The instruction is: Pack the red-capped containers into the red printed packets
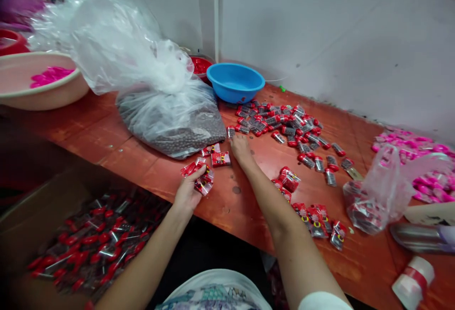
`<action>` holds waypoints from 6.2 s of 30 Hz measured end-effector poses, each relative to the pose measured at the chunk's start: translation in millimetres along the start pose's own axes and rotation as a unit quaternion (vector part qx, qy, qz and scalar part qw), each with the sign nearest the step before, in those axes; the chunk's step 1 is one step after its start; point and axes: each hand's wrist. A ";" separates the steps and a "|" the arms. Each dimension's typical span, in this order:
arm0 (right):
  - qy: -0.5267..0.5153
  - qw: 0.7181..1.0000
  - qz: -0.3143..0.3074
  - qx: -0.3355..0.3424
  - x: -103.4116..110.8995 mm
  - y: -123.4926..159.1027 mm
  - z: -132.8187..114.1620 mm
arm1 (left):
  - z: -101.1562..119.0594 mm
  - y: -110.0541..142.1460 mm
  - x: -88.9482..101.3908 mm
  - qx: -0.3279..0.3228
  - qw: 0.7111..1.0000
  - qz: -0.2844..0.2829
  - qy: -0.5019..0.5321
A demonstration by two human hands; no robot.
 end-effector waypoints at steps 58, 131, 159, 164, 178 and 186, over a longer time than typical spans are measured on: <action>-0.728 0.623 0.215 -0.191 63.1 273.4 -37.7 | -62.9 63.9 -1.5 0.013 0.998 -0.052 -0.015; -0.592 0.793 0.109 -0.091 59.6 277.7 -18.8 | -56.6 83.9 14.3 0.038 0.903 -0.315 -0.291; -0.205 0.975 0.029 0.076 67.8 111.7 -12.6 | -25.5 3.7 6.8 -0.096 0.987 -0.093 -0.086; -0.074 0.997 0.022 -0.014 59.9 14.2 11.4 | -11.4 -3.7 4.2 -0.076 0.994 -0.063 -0.049; -0.056 0.997 -0.018 -0.058 52.0 72.2 -3.1 | -19.0 6.1 6.7 -0.009 0.997 -0.069 -0.035; -0.409 0.908 0.089 -0.014 66.2 236.6 -48.0 | -38.0 21.4 -2.1 -0.039 0.998 -0.042 -0.007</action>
Point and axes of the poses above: each hand's wrist, its own y-axis away from the middle knuckle, its own x-axis out of the back of the hand, z = x × y
